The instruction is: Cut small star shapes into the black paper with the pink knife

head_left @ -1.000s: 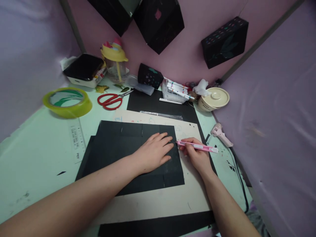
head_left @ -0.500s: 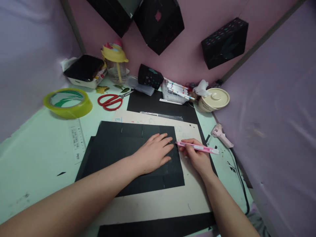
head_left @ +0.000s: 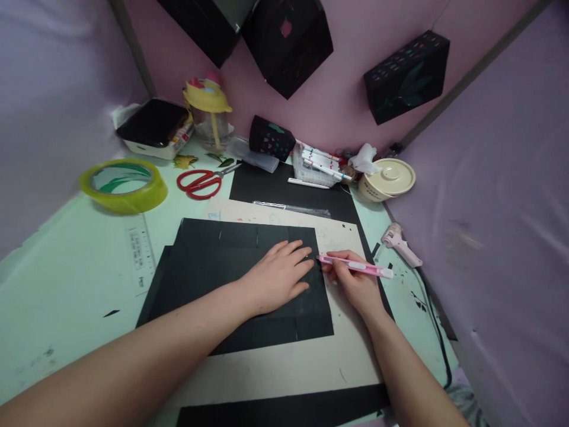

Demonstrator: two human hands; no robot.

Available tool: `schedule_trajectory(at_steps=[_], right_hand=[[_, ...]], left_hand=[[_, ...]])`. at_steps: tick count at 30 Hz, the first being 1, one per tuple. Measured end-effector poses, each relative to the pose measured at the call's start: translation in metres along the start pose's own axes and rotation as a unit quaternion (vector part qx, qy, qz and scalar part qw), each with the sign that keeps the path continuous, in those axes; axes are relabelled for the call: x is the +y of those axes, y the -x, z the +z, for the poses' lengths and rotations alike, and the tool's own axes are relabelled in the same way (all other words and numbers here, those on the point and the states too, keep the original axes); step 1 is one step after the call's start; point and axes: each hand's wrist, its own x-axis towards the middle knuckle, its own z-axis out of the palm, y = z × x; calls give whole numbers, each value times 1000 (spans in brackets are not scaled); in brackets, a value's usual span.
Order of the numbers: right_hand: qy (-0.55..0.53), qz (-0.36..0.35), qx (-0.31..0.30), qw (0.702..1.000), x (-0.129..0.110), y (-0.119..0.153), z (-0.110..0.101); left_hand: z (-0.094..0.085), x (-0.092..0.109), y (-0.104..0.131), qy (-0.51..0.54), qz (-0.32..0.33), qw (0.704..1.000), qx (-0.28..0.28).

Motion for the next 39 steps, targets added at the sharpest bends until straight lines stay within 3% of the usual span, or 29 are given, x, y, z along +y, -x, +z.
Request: schedule_trajectory(at_steps=[11,23,32,39], right_hand=[[7,-16,-5,1000,1,0,0],[90,-82,10,993,3,7,-1],[231,-184,36,955,-10,20,14],[295,-239,56,923,-7,21,24]], left_hand=[[2,-1,0,-2,3,1000,12],[2,-1,1,1,-3,1000,13],[3,-2,0,-1,-2,1000,13],[1,-1,-1,9,-7,1000,4]])
